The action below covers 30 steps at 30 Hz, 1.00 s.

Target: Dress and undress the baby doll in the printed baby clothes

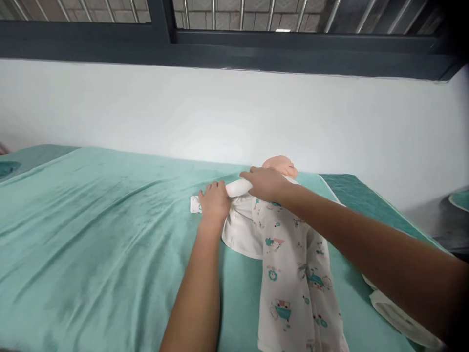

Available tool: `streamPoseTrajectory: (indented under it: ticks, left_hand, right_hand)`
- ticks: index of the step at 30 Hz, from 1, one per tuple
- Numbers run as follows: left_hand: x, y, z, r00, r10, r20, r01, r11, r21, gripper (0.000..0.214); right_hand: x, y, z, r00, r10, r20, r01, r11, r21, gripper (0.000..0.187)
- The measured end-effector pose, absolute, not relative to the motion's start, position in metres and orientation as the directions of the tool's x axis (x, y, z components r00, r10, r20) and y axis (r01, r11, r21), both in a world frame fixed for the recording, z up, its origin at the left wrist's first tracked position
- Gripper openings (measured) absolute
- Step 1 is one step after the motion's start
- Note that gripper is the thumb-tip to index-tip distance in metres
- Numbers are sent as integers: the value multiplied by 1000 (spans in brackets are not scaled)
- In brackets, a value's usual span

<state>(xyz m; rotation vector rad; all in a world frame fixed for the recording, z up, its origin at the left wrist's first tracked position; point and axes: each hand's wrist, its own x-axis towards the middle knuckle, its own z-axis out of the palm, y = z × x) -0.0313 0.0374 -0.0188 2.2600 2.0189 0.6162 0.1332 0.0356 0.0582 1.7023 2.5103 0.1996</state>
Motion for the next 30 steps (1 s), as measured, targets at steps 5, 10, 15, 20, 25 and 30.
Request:
streamPoseTrajectory:
  ticks: [5,10,15,20,25,30]
  left_hand:
    - [-16,40,-25,303,910,283,883,-379,276,38]
    - [-12,44,-29,244,913,328,903,-337,265,28]
    - [-12,42,-28,111,934,340,946,-204,251,30]
    - [-11,44,-26,128,941,313,953,-204,224,35]
    - [6,38,-21,253,873,417,828,-418,374,49]
    - [32,11,2,284,827,486,500,-560,661,39]
  right_hand:
    - [120,37,38,-392,920,-8,919,392,50,39]
    - [170,13,35,-65,970,236,870,171,-462,41]
    - [227,-4,-5,391,883,259,629,-52,-775,37]
    - [251,5,-43,394,851,346,638,17,-770,39]
    - [262,12,-42,331,882,334,793,-69,-605,40]
    - [273,10,-35,431,859,275,808,-232,-542,47]
